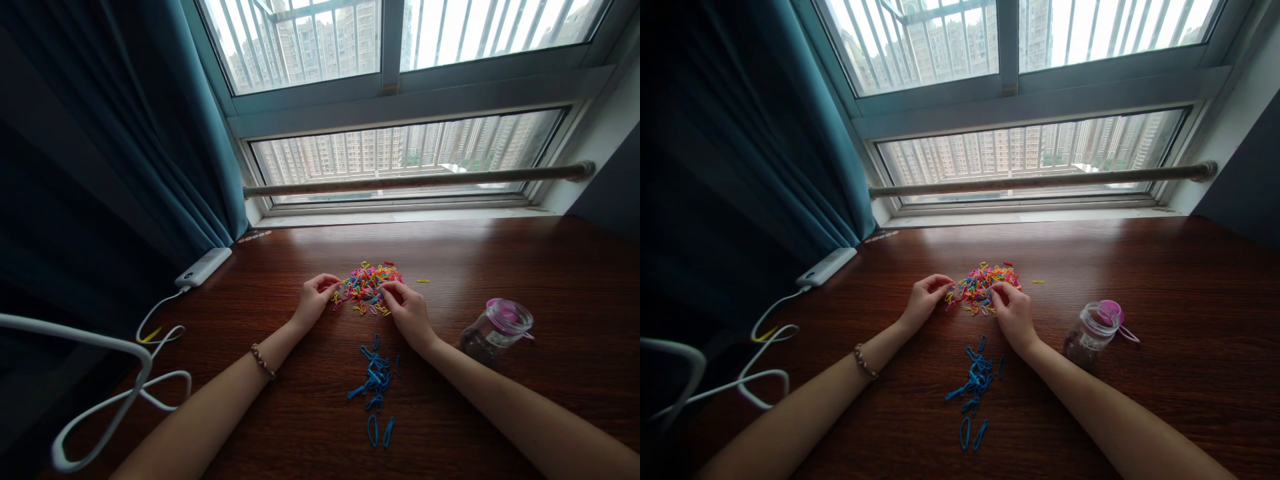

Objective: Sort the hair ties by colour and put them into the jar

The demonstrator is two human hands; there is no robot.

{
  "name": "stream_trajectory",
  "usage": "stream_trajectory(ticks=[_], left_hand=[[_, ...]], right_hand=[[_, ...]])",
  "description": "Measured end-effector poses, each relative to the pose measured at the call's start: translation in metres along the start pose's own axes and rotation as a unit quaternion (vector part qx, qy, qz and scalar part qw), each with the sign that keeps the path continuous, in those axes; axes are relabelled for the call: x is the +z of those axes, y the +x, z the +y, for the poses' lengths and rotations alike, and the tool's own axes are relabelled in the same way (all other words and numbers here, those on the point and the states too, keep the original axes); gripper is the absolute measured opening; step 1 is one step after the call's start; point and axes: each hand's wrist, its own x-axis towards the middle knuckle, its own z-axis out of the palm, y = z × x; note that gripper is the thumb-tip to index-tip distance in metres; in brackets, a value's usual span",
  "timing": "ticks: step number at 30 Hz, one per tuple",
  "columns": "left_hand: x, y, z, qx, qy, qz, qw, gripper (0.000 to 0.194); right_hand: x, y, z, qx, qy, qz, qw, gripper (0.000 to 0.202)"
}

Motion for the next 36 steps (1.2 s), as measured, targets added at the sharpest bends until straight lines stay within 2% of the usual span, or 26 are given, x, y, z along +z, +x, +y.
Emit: stream_trajectory(ticks=[5, 8, 10, 12, 15, 17, 19, 21, 23, 26, 30, 33, 36], left_hand=[[0.001, 0.0, -0.002, 0.024, -0.003, 0.013, 1.0, 0.023], [0.001, 0.0, -0.001, 0.021, -0.001, 0.015, 1.0, 0.026], [0.001, -0.001, 0.0, 0.014, -0.002, 0.015, 1.0, 0.023], [0.001, -0.001, 0.001, 0.01, -0.003, 0.012, 1.0, 0.022], [0.002, -0.002, 0.003, 0.011, -0.003, 0.01, 1.0, 0.022], [0.002, -0.002, 0.003, 0.013, -0.003, 0.007, 1.0, 0.021], [0.003, -0.003, 0.002, 0.012, -0.004, 0.005, 1.0, 0.021], [0.002, -0.003, 0.002, 0.011, -0.005, 0.001, 1.0, 0.021], [0.002, -0.004, 0.003, 0.015, -0.004, -0.011, 1.0, 0.021], [0.002, -0.008, 0.009, 0.041, 0.009, -0.041, 0.998, 0.02], [0.01, -0.024, 0.026, 0.124, 0.037, -0.099, 0.987, 0.017], [0.018, -0.037, 0.037, 0.197, 0.06, -0.192, 0.96, 0.015], [0.023, -0.046, 0.043, 0.263, 0.095, -0.292, 0.915, 0.013]], right_hand=[[0.0, -0.002, -0.005, -0.009, 0.021, -0.021, 1.0, 0.018], [-0.003, -0.005, -0.013, -0.042, 0.006, -0.04, 0.998, 0.014], [-0.006, -0.009, -0.019, -0.08, 0.003, -0.089, 0.993, 0.012], [-0.008, -0.014, -0.025, -0.109, 0.011, -0.166, 0.98, 0.015], [-0.008, -0.019, -0.028, -0.12, 0.014, -0.247, 0.961, 0.025], [-0.007, -0.018, -0.026, -0.109, 0.0, -0.222, 0.969, 0.032], [-0.005, -0.015, -0.02, -0.088, -0.029, -0.146, 0.985, 0.035], [-0.003, -0.009, -0.012, -0.061, -0.08, -0.058, 0.993, 0.03], [-0.002, -0.004, -0.004, -0.042, -0.139, -0.011, 0.989, 0.02], [-0.001, 0.002, 0.005, -0.032, -0.185, -0.012, 0.982, 0.018], [-0.001, 0.001, 0.009, -0.051, -0.221, -0.023, 0.974, 0.018], [0.0, 0.001, 0.01, -0.073, -0.23, -0.045, 0.969, 0.017], [0.0, 0.001, 0.011, -0.097, -0.226, -0.063, 0.967, 0.019]])
